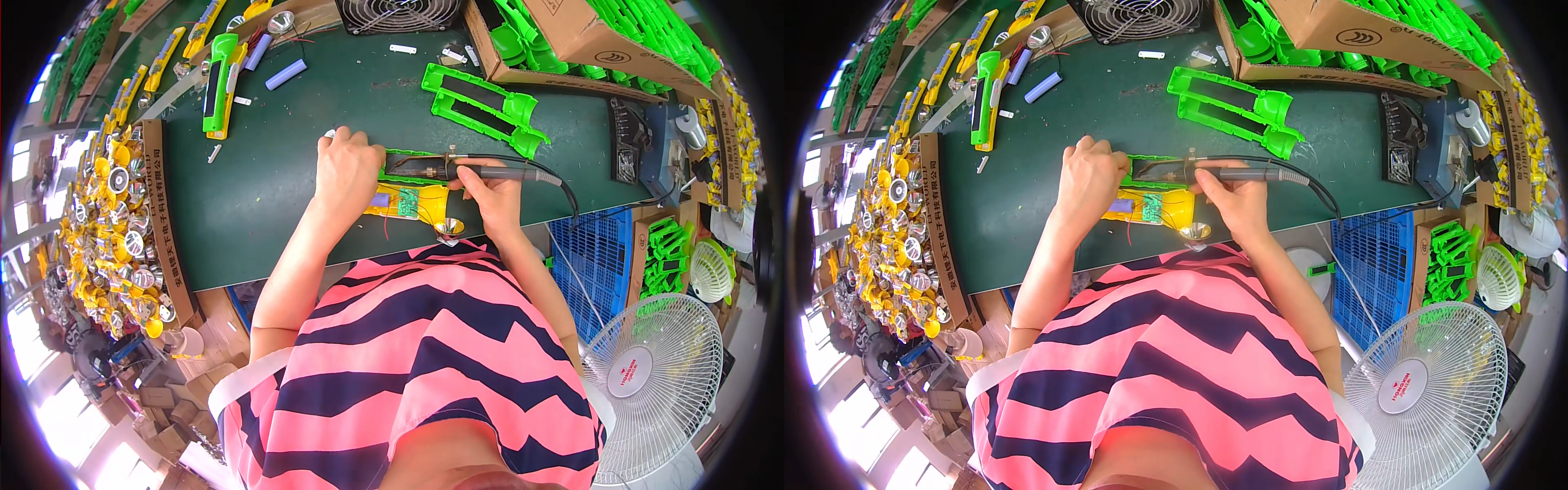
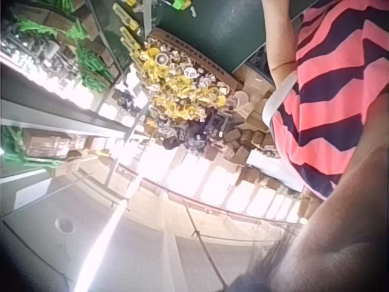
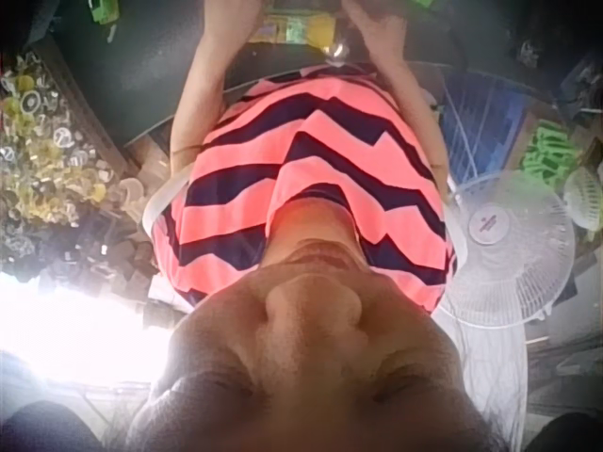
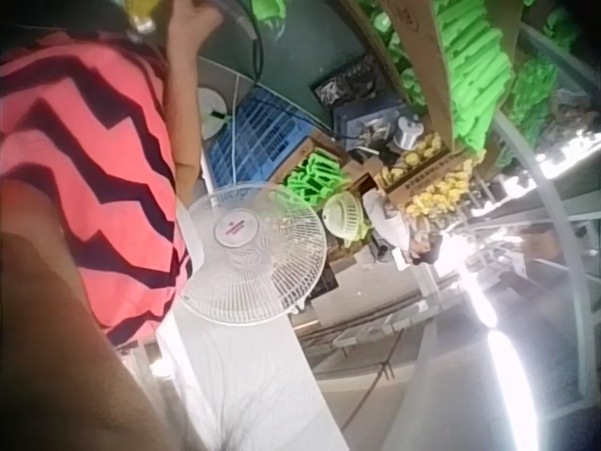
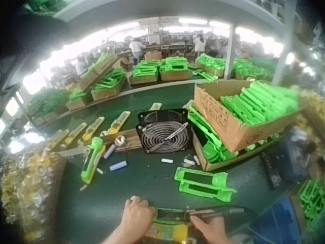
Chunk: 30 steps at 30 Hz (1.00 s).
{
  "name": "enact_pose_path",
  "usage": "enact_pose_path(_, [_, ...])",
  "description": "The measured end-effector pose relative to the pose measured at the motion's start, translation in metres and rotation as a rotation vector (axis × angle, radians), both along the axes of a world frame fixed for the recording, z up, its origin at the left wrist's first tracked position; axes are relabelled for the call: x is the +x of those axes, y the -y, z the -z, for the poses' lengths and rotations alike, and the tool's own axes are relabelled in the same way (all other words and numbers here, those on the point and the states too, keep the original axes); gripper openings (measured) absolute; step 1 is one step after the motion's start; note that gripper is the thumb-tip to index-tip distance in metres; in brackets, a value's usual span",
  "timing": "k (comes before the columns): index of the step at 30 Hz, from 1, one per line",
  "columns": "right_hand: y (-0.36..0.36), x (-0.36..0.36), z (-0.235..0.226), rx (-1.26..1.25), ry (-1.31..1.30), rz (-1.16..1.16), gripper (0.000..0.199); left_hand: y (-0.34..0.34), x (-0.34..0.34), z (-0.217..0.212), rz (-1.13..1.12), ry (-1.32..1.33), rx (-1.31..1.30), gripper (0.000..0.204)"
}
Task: The person solders electronic components into plastic flashlight casings using a soldering iron, fits the casing halves together by hand, and places the assembled flashlights on a conveyor.
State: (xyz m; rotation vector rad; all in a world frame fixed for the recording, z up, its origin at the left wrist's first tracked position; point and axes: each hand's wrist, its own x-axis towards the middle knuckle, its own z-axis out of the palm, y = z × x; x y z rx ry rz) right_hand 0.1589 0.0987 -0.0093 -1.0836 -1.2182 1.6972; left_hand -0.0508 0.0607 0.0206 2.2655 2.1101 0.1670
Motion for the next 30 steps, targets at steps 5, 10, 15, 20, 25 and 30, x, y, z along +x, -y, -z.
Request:
enact_pose_path(5, [0.001,-0.002,0.001,0.025,0.052,0.004,0.018,-0.001,0.000,0.000,0.001,-0.002,0.015,0.008])
enact_pose_path(10, [0.000,-0.001,-0.002,-0.014,0.020,-0.002,0.017,-0.001,0.000,-0.002,0.008,0.013,0.004,0.008])
enact_pose_path(15, [0.005,0.005,-0.007,0.036,-0.102,0.113,0.019,-0.002,0.001,-0.002,0.009,-0.002,-0.008,0.008])
enact_pose_path(20, [0.014,0.026,-0.017,0.297,0.024,0.126,0.021,-0.002,0.000,-0.001,0.005,-0.021,-0.016,0.007])
enact_pose_path(25, [0.002,0.045,-0.018,0.976,0.596,-0.050,0.041,-0.002,0.001,-0.003,0.005,-0.032,-0.019,0.007])
enact_pose_path(30, [-0.001,0.050,-0.013,1.047,0.704,-0.187,0.051,-0.003,0.002,-0.004,0.008,-0.046,-0.033,0.006])
